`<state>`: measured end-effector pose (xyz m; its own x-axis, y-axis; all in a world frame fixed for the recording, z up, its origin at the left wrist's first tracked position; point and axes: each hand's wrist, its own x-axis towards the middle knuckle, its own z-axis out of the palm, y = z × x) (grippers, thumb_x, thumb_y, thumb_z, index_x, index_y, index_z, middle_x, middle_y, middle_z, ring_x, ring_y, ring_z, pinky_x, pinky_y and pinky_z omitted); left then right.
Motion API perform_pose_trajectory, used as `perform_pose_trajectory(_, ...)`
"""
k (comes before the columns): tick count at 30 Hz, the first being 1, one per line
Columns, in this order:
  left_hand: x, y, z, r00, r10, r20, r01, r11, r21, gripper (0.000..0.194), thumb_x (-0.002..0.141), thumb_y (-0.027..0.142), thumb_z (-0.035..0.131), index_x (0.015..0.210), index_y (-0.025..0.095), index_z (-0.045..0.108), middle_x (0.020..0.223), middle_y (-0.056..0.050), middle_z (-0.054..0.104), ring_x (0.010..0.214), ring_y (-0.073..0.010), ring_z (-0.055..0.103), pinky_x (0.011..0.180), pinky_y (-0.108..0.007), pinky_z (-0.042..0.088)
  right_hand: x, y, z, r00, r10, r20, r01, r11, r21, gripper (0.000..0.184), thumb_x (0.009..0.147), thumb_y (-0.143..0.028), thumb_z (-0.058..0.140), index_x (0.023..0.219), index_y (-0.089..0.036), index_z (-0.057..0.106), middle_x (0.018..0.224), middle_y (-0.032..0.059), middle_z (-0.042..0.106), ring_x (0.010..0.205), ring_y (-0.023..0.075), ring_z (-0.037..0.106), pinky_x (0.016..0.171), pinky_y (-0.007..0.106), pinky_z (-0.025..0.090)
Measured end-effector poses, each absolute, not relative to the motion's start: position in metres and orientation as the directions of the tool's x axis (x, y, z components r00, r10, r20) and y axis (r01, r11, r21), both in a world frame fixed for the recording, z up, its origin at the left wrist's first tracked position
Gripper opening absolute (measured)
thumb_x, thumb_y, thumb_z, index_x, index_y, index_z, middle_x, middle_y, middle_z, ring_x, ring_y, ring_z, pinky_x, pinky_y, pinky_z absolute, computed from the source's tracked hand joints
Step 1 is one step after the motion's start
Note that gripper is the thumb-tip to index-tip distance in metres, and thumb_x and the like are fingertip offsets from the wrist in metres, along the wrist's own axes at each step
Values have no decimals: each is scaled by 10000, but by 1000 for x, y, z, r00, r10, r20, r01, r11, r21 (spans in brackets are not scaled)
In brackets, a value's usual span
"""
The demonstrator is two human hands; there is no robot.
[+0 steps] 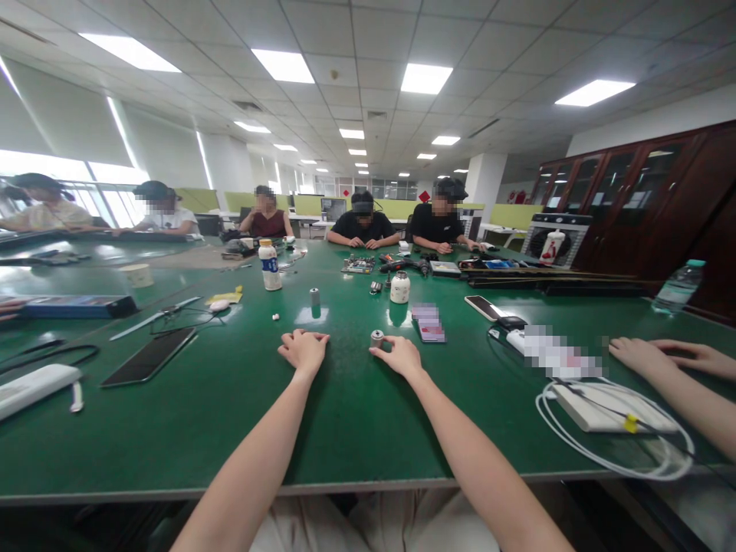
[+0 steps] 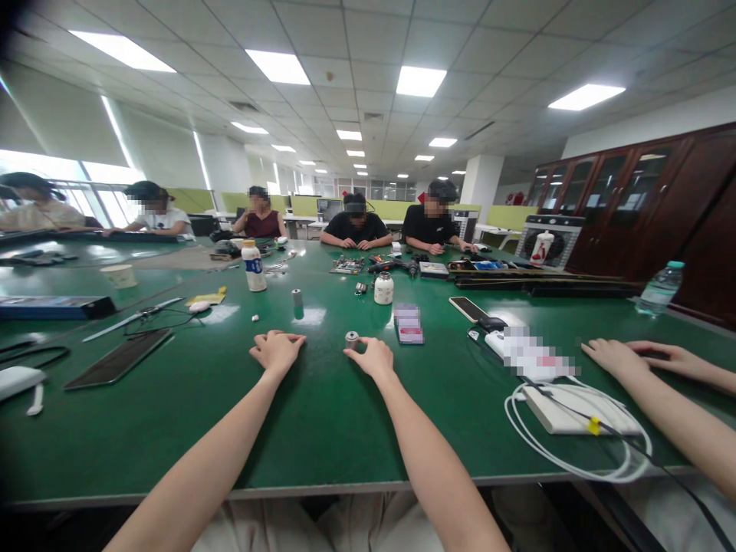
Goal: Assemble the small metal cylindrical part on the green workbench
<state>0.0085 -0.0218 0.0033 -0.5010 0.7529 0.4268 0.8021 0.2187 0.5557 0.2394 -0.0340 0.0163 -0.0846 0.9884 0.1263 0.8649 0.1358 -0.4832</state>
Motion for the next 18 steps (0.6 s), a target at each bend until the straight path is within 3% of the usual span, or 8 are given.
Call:
perform_pose_trajectory(7,68,-32,26,-90,802,590,752,-333,568,202,867,395,602,930,295,766,983,-28,750,1045,-249,573,944,-405,417,238,-38,19,-110,985,133,873,159,-461,526,802,-663,586,1216,-346,661,943,57,741,944,257,686,750,288,484)
perform_pose_trajectory(12,90,-35,24,41,837,546,711,-408,573,181,861,334,608,928,266,762,975,-22,761,999,-227,633,932,-383,447,236,-39,19,-114,985,133,880,162,-446,536,810,-680,564,1214,-342,663,983,69,741,975,269,682,767,300,489)
perform_pose_trajectory(18,85,-28,18,21,818,575,665,-441,603,223,881,358,573,937,236,752,908,-30,762,848,-200,685,841,-327,500,234,-40,21,-123,983,135,886,170,-431,515,816,-662,570,1212,-346,665,990,69,742,982,274,679,771,303,486)
